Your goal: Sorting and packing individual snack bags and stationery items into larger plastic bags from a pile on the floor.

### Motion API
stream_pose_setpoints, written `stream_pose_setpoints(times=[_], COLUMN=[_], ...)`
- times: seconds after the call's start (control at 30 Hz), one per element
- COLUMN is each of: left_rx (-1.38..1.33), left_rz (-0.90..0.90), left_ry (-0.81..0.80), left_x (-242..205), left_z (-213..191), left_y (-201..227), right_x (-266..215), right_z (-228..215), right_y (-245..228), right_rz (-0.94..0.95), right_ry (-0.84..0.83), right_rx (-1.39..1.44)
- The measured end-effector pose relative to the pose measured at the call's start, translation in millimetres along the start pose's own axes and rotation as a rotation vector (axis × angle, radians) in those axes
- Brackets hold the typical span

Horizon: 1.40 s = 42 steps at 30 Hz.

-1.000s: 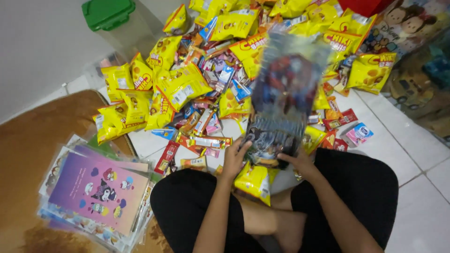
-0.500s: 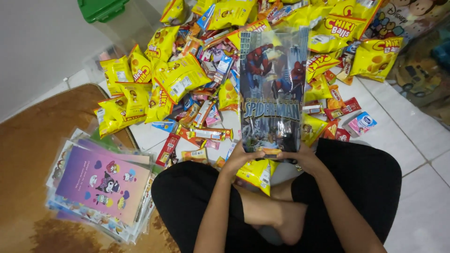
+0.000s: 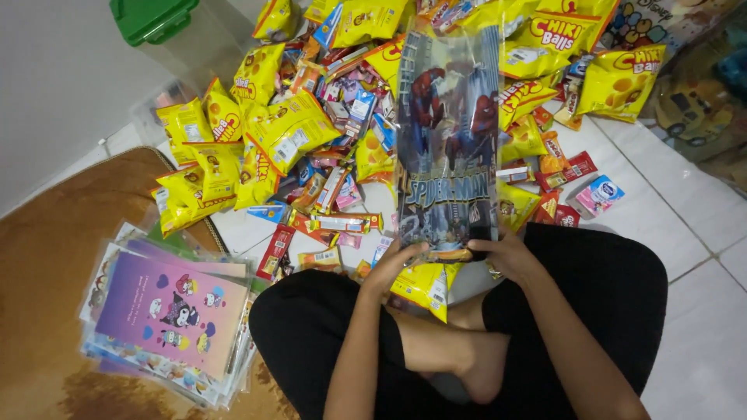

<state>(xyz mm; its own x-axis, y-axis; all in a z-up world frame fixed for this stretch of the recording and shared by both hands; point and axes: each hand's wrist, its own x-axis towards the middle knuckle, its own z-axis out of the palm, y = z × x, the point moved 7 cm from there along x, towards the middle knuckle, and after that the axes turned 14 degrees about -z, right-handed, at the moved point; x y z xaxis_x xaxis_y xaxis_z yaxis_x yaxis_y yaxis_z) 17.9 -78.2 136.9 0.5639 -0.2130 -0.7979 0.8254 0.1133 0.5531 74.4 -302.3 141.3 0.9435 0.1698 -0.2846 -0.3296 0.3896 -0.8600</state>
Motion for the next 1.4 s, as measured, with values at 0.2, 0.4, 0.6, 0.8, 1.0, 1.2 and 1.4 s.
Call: stream_pose_setpoints(times=[0.2, 0.4, 0.6, 0.8, 1.0, 1.2, 1.4], left_rx=[0.050, 0.111, 0.026, 0.034, 0.159, 0.207, -0.057], left_rz=[0.075, 0.220, 0.256, 0.278, 0.199, 0.194, 0.267], left_ry=[-0.029, -0.097, -0.126, -0.115, -0.145, -0.104, -0.026], left_x=[53, 48, 70, 12, 18, -5, 10], left_z=[-25, -11, -29, 20, 19, 26, 14], left_y=[-20, -11, -29, 20, 13, 24, 15], right_x=[3, 6, 8, 3, -5, -4, -13], right_z=[-39, -36, -40, -26, -13, 8, 14], right_y=[53, 50, 52, 17, 2, -34, -36], right_rz=[0.216, 0.111, 0.067, -0.037, -0.085, -0.145, -0.035], right_ry=[0.129, -0.006, -0.012, 0.021, 0.126, 0.155, 0.016], right_rx=[-0.070, -0.041, -0.063, -0.324, -0.620, -0.512, -0.585])
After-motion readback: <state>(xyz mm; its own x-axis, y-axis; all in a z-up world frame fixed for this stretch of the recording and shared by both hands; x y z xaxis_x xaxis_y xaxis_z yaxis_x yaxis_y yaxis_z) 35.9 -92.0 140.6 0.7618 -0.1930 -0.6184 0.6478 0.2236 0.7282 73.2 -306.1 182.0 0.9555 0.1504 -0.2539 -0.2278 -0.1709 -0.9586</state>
